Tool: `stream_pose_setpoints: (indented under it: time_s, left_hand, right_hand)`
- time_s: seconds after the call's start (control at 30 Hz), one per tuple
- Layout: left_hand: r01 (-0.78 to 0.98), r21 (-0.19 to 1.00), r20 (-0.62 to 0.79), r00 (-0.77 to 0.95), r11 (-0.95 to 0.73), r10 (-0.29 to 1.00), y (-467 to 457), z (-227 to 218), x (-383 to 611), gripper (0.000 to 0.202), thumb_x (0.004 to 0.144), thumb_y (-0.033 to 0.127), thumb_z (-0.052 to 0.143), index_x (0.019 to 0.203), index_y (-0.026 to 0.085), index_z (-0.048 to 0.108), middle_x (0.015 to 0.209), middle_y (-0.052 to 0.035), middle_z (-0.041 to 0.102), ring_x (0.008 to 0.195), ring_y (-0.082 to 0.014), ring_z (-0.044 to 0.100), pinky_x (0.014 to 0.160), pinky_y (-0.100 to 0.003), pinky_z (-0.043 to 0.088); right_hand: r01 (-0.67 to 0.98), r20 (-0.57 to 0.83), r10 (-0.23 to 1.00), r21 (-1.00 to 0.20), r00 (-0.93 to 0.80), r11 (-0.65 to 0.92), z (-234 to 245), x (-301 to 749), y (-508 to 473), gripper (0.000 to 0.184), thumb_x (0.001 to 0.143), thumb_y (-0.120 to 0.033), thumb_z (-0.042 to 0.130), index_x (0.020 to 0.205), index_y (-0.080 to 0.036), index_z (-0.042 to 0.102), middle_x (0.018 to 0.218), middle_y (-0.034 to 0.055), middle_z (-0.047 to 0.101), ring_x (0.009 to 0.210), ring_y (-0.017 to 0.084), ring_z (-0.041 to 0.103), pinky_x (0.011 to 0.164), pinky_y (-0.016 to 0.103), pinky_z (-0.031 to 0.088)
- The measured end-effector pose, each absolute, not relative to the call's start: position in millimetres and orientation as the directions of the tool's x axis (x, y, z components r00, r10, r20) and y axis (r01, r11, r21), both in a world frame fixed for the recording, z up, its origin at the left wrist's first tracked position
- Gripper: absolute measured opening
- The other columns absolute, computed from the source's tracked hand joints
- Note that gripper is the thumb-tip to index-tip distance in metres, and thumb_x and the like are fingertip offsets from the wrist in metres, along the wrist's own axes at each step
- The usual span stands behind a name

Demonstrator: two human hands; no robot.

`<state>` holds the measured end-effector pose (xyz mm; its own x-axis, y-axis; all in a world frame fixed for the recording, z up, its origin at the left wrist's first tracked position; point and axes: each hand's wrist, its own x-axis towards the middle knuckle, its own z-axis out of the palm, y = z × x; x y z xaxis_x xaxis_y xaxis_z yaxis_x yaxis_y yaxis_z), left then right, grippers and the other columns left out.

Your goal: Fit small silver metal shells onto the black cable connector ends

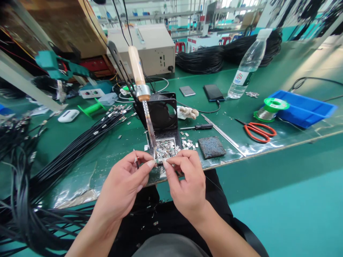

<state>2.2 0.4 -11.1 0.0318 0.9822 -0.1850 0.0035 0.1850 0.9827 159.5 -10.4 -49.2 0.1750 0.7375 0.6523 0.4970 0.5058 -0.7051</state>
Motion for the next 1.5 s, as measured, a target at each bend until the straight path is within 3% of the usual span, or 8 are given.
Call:
stream_pose_setpoints:
  time_s: [0.67,1.07,1.5]
  left_hand:
    - [0.016,0.988,-0.154,0.048,0.154,0.987,0.2,-15.2,-1.2,0.012,0.096,0.032,0.074,0.097,0.021,0.068,0.061,0.0089,0.050,0.050,-0.0045,0.038,0.047,-0.014,0.032]
    - [0.051,0.986,-0.160,0.037,0.158,0.986,-3.0,-16.0,-3.8,0.015,0.097,0.034,0.074,0.095,0.020,0.068,0.056,0.0098,0.043,0.050,-0.0052,0.034,0.047,-0.015,0.029]
    - [0.015,0.987,-0.159,0.006,0.159,0.987,2.9,-13.8,0.7,0.011,0.095,0.030,0.075,0.093,0.021,0.070,0.064,0.0082,0.052,0.050,-0.0031,0.038,0.047,-0.013,0.031]
  right_hand:
    - [0.492,0.654,0.731,-0.711,0.197,0.503,-50.9,159.6,-10.9,0.008,0.095,-0.010,0.071,0.093,-0.018,0.073,0.095,0.0043,0.063,0.081,0.016,0.065,0.067,0.028,0.057]
    - [0.495,0.660,0.724,-0.705,0.199,0.508,-52.5,160.8,-11.8,0.009,0.096,-0.011,0.071,0.095,-0.020,0.073,0.095,0.0036,0.063,0.082,0.016,0.065,0.067,0.028,0.058]
    - [0.483,0.656,0.730,-0.711,0.193,0.511,-53.7,161.7,-12.6,0.008,0.096,-0.011,0.072,0.096,-0.019,0.073,0.096,0.0039,0.063,0.082,0.015,0.065,0.067,0.027,0.057]
